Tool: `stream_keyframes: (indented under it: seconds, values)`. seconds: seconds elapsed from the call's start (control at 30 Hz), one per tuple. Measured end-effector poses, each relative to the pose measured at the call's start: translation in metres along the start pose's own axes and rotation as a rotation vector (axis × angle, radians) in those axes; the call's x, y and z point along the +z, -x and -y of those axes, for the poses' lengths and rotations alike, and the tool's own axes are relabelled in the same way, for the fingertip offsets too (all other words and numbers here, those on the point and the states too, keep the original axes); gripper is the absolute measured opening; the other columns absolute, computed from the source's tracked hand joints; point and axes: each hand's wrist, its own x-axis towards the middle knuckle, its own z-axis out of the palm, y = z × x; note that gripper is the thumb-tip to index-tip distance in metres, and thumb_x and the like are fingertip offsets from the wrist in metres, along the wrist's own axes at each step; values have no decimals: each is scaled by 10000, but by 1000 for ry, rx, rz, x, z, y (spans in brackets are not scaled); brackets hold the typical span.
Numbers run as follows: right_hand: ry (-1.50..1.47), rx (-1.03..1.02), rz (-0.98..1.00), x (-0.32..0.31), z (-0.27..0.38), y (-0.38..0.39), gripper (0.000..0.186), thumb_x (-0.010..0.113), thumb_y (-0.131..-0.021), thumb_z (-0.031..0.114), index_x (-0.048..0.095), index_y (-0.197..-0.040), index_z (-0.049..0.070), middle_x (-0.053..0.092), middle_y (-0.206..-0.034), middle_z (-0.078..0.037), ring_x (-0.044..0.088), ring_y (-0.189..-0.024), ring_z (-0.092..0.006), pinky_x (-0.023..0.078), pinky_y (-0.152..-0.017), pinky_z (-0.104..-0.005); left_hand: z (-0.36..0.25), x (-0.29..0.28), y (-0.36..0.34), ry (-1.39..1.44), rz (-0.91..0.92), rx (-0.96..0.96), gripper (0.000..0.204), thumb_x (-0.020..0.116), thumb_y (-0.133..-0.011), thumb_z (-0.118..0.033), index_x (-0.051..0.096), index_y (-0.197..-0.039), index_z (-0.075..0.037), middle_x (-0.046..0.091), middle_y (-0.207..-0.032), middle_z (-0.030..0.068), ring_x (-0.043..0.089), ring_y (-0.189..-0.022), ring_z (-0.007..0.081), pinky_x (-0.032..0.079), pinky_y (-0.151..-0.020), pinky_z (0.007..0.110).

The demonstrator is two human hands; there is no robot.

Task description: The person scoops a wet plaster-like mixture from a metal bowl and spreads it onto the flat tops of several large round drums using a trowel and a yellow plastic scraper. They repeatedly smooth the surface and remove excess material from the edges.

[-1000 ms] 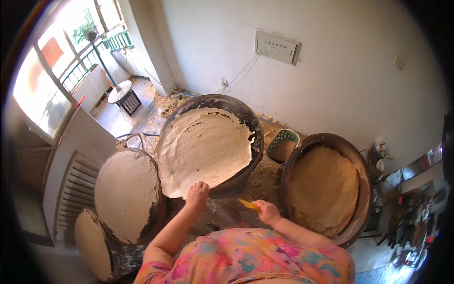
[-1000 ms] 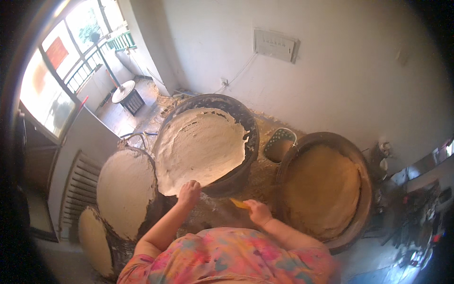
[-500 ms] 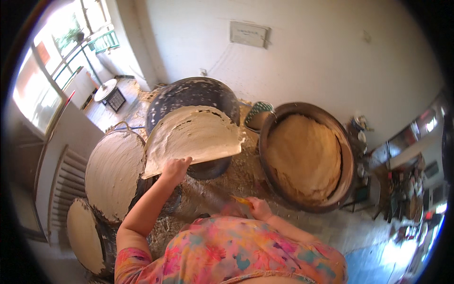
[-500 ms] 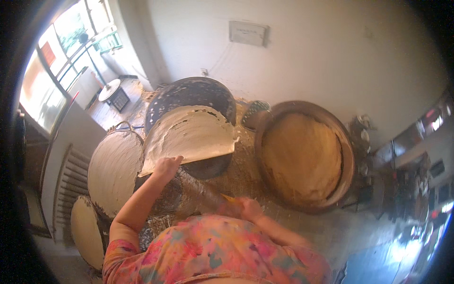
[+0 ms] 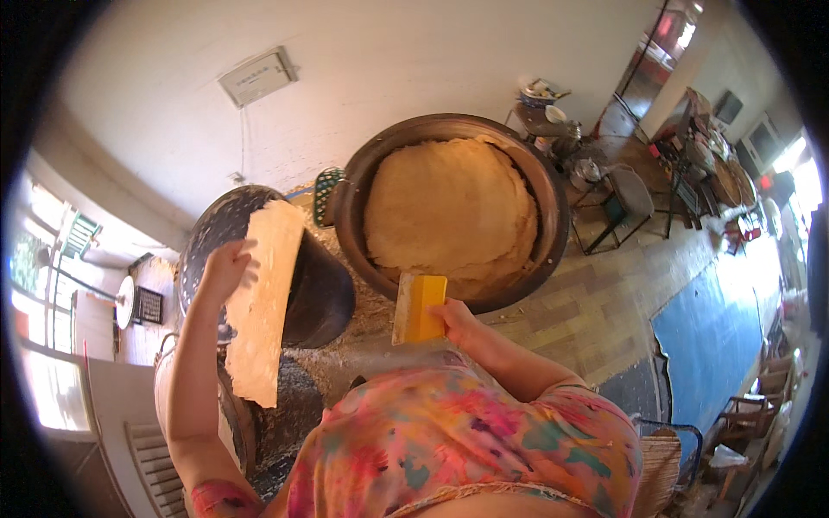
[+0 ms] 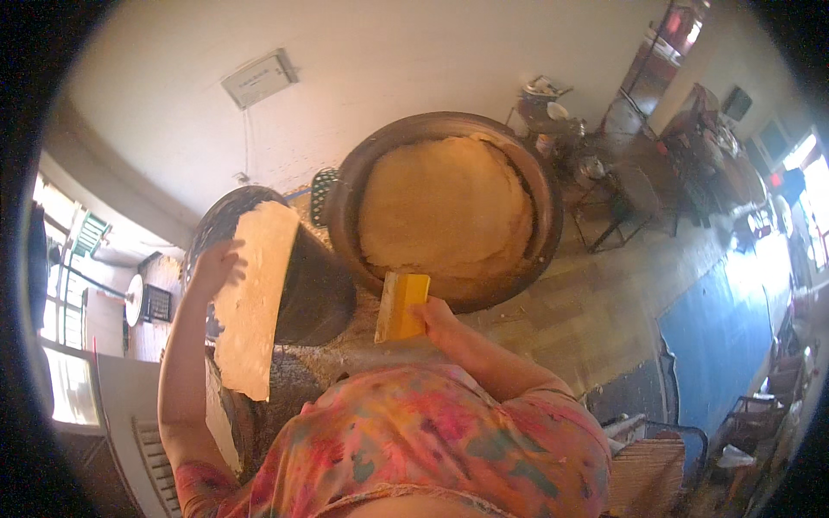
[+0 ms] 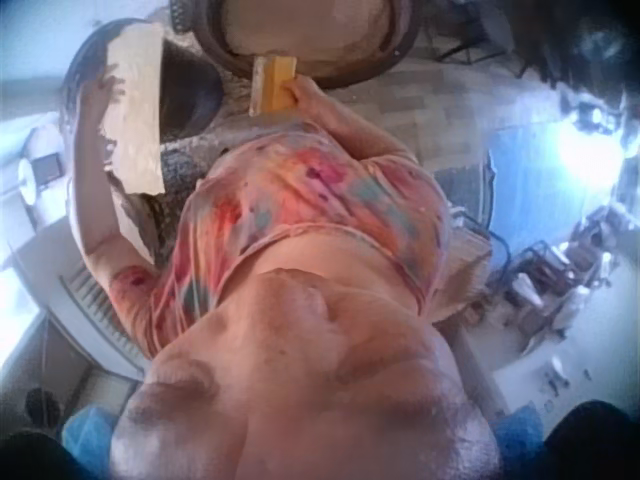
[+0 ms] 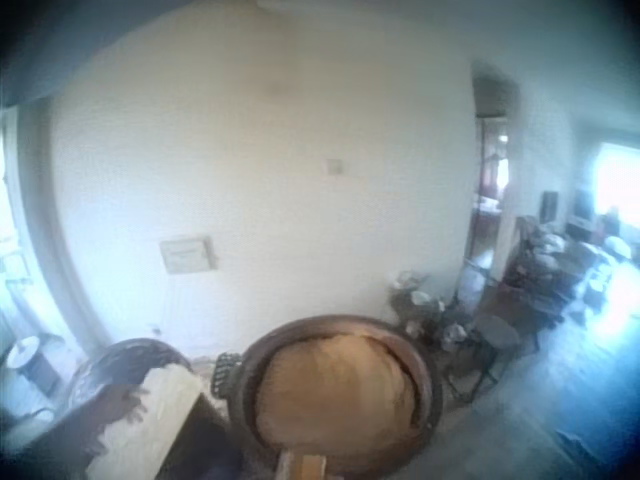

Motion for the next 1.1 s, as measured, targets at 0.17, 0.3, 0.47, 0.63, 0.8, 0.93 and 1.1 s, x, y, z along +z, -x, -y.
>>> stream_keyframes:
  seconds: [0.17, 0.3, 0.47, 0.63, 0.8, 0.93, 1.1]
  values:
    - [-383, 44, -106, -58, 46, 14, 292, 496, -815, 111, 470, -1080, -8, 554, -1019, -133, 549, -920, -274, 436, -837, -408, -85, 43, -79, -243, -24, 247, 327, 489, -816, -90, 492, -1139, -42, 609, -856, 104, 596, -704, 152, 487, -588, 261]
    - [-476, -50, -32, -87, 94, 30, 356, 454, -852, 210, 420, -1150, 19, 513, -1097, -151, 519, -976, -303, 388, -886, -483, -179, 76, -96, 242, 107, 343, 357, 525, -817, -144, 480, -1158, -49, 604, -906, 89, 594, -760, 158, 478, -658, 260]
    - [-528, -67, 92, -94, 160, 56, 395, 435, -865, 277, 399, -1191, 58, 471, -1168, -148, 455, -1077, -313, 297, -917, -583, -257, 77, -84, 317, -159, 502, 396, 551, -820, -191, 461, -1179, -50, 584, -971, 65, 595, -775, 157, 473, -681, 256]
    - [-506, -327, 143, -112, 201, 51, 351, 458, -861, 226, 419, -1166, 57, 504, -1117, -133, 489, -1031, -278, 330, -914, -543, -229, 79, -93, 611, -61, 360, 379, 535, -822, -174, 459, -1173, -53, 583, -959, 53, 592, -769, 120, 465, -508, 202]
    - [-354, -438, -139, -161, 220, 14, 321, 515, -823, 119, 436, -1123, 37, 510, -1096, -104, 510, -995, -245, 433, -809, -399, -126, 139, -86, 793, -221, -10, 292, 474, -844, -203, 495, -1085, -38, 558, -997, 67, 555, -863, 154, 491, -670, 280]
    - [-85, -474, -421, -200, 220, -22, 343, 551, -788, 75, 443, -1109, 20, 512, -1081, -99, 535, -934, -236, 451, -773, -361, -29, 214, -66, 849, -13, -221, 191, 492, -824, -131, 534, -1004, -84, 573, -779, 9, 526, -597, 97, 438, -505, 215]
    - [183, -286, -703, -224, 202, -69, 414, 555, -749, 38, 426, -1141, 6, 505, -1087, -116, 519, -948, -249, 443, -773, -366, 68, 278, 9, 635, 298, -581, 234, 501, -835, -227, 542, -985, -51, 596, -812, 66, 554, -655, 128, 442, -508, 248]
